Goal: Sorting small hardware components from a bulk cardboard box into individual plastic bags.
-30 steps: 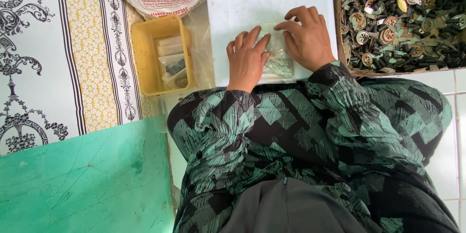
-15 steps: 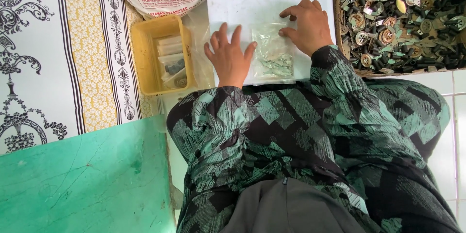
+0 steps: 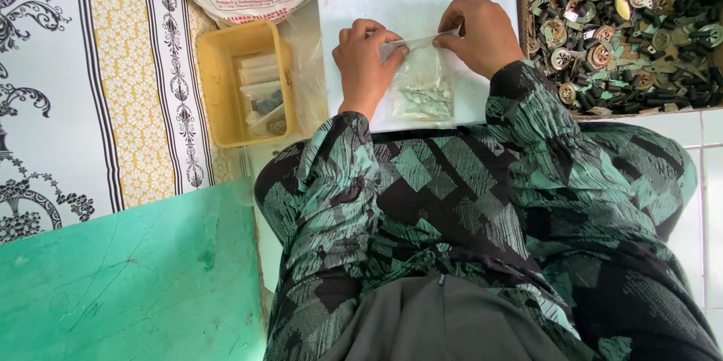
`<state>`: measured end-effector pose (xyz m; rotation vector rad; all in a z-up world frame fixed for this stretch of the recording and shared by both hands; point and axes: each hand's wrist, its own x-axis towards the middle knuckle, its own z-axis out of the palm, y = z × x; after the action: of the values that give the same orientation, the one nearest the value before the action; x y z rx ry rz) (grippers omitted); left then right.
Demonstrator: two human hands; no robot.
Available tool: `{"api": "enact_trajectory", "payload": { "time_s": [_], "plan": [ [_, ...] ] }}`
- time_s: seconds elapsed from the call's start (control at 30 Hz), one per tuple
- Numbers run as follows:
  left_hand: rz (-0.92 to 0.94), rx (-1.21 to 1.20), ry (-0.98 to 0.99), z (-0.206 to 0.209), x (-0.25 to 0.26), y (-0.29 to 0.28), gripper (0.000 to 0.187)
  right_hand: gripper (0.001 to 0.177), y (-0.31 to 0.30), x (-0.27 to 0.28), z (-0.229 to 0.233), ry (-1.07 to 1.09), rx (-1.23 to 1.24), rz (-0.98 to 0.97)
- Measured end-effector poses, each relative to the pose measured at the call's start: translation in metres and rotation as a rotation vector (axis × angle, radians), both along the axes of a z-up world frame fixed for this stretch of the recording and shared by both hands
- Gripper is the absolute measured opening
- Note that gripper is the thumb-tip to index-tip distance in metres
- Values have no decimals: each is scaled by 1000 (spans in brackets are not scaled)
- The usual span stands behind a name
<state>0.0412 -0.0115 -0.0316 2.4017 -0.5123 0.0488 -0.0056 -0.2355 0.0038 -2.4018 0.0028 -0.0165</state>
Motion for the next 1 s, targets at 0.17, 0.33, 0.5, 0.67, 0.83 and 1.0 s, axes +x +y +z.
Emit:
{"api": "enact_trajectory", "payload": {
  "time_s": [0.17, 0.33, 0.5, 0.67, 0.83, 1.0],
  "plan": [
    [-54, 6, -6, -2, 10, 1, 11, 17, -9, -1, 1, 55, -26, 34],
    [-137, 3, 10, 21, 13, 4, 13, 10, -11, -7, -5, -45, -132, 86],
    [-285, 24, -224, 18, 18, 12, 20, 21, -7, -21, -17, -324, -311, 175],
    [-372, 103, -358, 13, 15, 17, 30, 15, -6, -30, -25, -440, -429, 194],
    [-421, 121, -335, 21, 4, 23, 37, 13, -3, -38, -21, -480, -482, 216],
    [-267, 92, -219, 15, 1, 16, 22, 9, 2, -40, -15, -401, -339, 189]
  ]
}}
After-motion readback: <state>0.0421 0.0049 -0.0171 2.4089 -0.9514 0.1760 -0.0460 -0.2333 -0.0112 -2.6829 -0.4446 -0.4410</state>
